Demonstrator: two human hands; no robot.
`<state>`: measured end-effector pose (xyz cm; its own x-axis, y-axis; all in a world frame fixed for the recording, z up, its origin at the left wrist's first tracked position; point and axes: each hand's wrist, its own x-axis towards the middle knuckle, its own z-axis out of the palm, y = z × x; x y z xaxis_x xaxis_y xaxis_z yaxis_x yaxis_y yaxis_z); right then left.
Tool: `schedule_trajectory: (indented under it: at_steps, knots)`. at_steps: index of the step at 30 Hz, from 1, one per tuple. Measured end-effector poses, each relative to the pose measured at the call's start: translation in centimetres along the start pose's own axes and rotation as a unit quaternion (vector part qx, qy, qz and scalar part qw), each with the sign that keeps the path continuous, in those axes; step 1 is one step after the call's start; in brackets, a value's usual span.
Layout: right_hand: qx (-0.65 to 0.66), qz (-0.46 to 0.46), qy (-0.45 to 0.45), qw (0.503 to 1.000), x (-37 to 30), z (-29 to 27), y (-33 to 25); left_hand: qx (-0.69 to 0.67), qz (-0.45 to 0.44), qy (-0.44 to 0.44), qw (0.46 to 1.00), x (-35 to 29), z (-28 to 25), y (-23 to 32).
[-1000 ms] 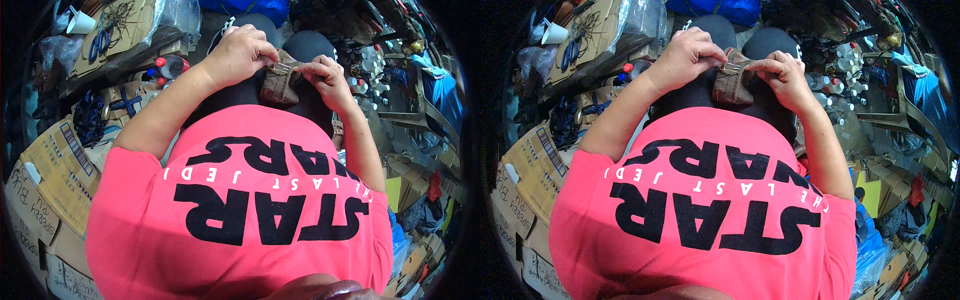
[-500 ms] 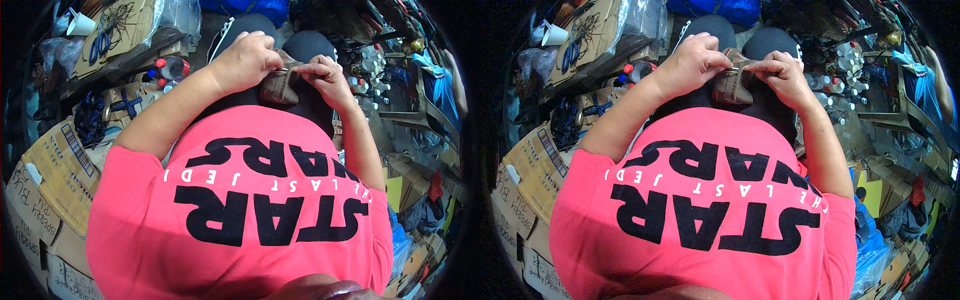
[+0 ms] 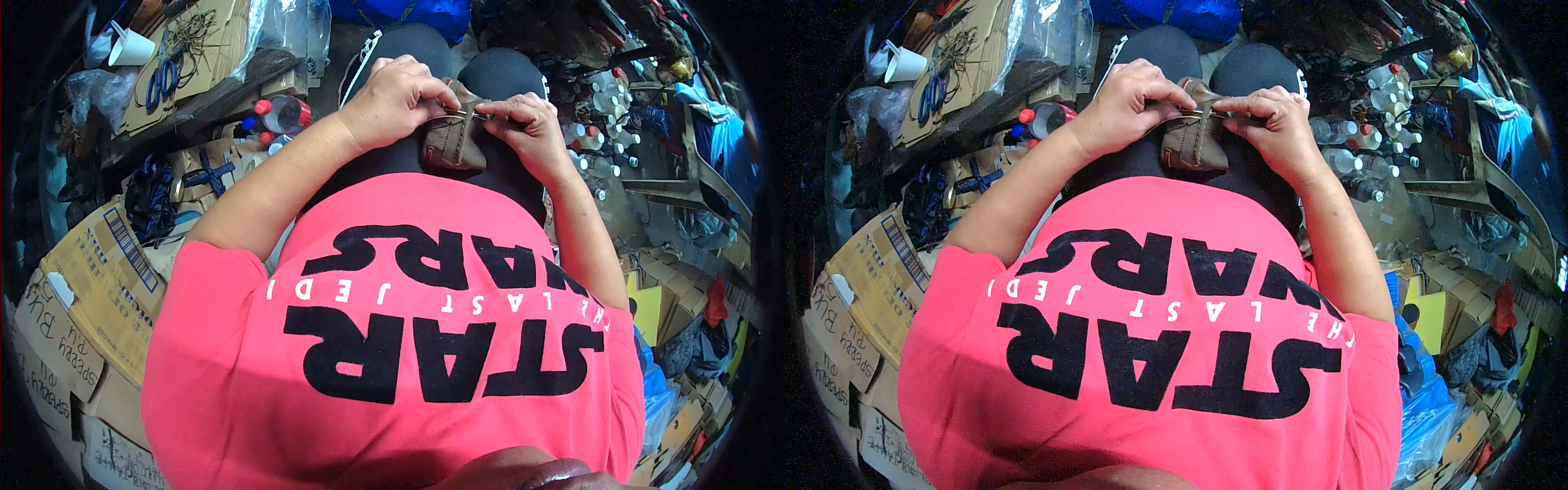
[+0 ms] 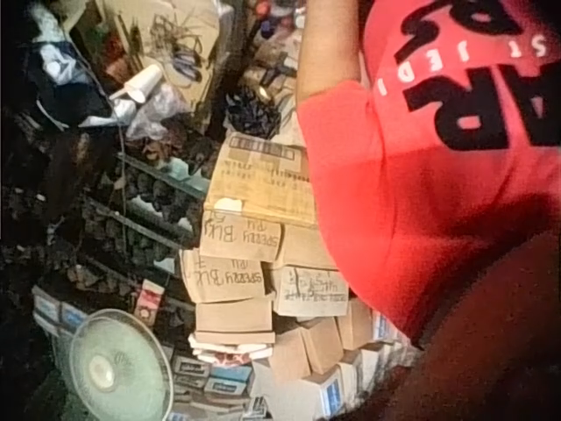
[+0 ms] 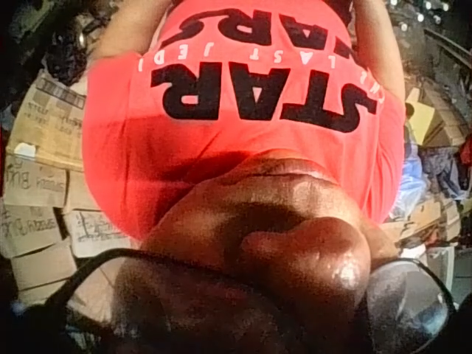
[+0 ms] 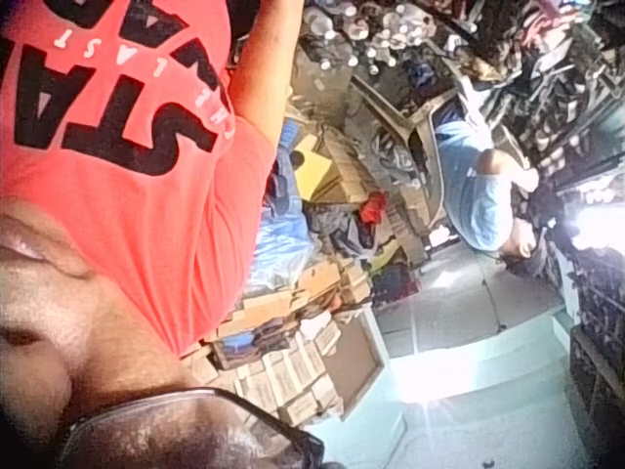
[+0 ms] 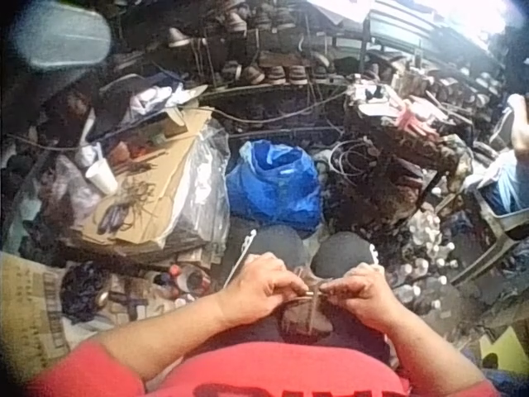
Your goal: Hand-stitching and threading leather shoe components together in a workshop.
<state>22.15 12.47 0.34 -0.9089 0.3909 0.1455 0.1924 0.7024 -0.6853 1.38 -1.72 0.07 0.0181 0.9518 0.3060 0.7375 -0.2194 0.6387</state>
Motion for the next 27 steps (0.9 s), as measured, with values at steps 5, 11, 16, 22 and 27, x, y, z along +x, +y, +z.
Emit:
schedule_trajectory:
  at_steps: [5, 11, 16, 22, 27]
  knots:
    - [-0.011, 0.062, 0.027, 0.998, -0.1, 0.9, -1.1, 0.033, -0.079, 0.026, 0.996, -0.3, 1.1, 1.5]
    - [0.036, 0.112, 0.032, 0.993, 0.6, 1.4, -0.5, 0.022, -0.023, 0.074, 0.997, 0.8, 1.6, 1.3]
    - [-0.033, 0.038, 0.074, 0.996, 0.4, -0.3, -0.8, 0.002, -0.033, 0.085, 0.996, 0.0, -0.1, 0.8]
    - [-0.108, 0.008, -0.065, 0.992, 0.9, -2.5, -2.1, 0.133, -0.029, -0.014, 0.991, 0.2, -1.5, 3.2]
    - [-0.259, -0.051, -0.129, 0.956, 2.2, -2.0, -3.8, 0.249, -0.004, -0.136, 0.959, 1.6, -1.5, 3.9]
